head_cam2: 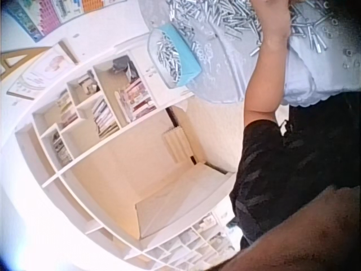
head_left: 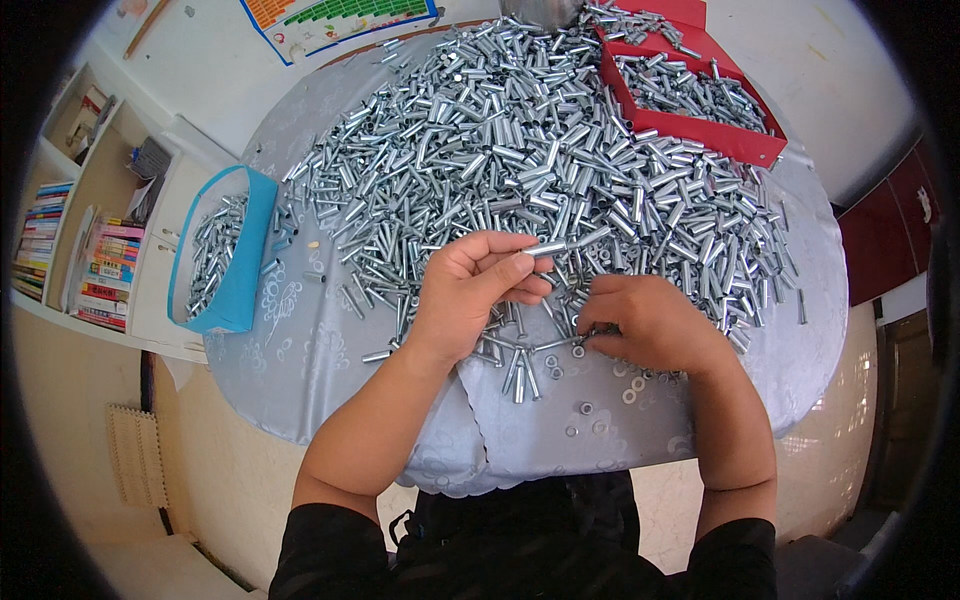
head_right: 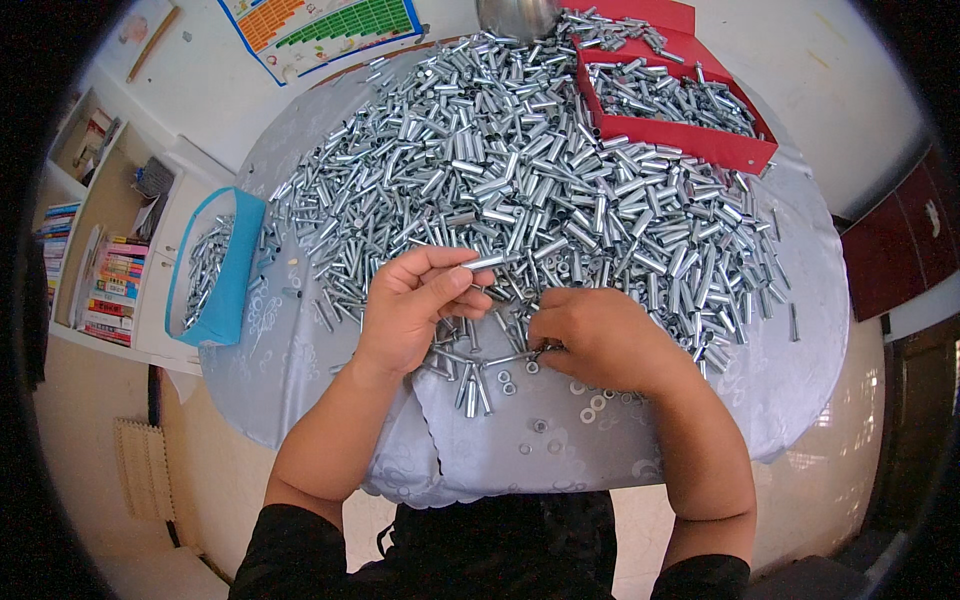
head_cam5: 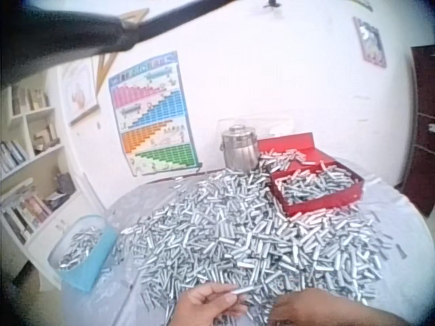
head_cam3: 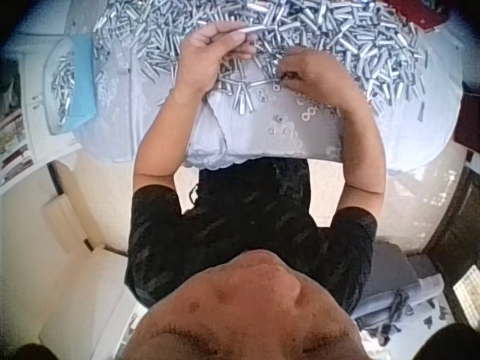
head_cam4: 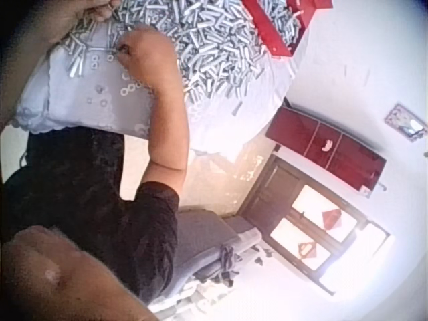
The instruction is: The person repeatedly picks up small metal fasteners and washers from a large pile on a table, threads the washers onto the fasteners by hand, and places the assembled units back onto the table. The process is continuous and repetitive, with no tools used.
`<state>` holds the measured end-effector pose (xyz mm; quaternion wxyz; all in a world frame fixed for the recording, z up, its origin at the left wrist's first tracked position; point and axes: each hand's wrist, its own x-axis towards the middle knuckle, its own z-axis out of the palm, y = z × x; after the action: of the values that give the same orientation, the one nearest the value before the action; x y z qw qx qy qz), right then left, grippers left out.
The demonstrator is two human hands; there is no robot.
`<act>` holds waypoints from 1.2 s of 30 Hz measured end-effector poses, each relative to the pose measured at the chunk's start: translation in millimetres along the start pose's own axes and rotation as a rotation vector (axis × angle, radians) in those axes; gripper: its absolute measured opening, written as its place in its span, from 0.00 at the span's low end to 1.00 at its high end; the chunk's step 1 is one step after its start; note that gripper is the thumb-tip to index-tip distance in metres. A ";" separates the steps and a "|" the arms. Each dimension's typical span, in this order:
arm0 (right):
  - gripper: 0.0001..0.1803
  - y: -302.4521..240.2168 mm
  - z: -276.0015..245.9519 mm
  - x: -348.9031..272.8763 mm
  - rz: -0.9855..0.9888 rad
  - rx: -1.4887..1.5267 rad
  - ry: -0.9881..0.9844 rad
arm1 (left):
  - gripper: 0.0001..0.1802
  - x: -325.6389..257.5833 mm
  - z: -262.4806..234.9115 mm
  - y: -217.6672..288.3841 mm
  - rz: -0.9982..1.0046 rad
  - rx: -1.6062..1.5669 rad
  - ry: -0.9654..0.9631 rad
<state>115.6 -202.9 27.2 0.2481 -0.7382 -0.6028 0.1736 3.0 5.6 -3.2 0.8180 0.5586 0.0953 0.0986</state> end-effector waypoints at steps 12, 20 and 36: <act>0.05 6.3 -4.2 -2.7 -0.013 0.163 0.015 | 0.12 0.2 0.0 1.0 -0.016 0.001 -0.009; 0.04 4.2 4.9 9.1 0.308 0.805 0.560 | 0.13 -1.1 2.8 3.1 -0.057 0.021 -0.039; 0.06 3.1 17.5 13.7 0.230 0.648 0.688 | 0.12 -3.2 4.6 2.7 -0.038 0.050 -0.053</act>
<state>111.2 -187.3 11.7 0.6293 -0.6992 -0.3154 0.1247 1.0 1.6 1.1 0.8077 0.5794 0.0866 0.0658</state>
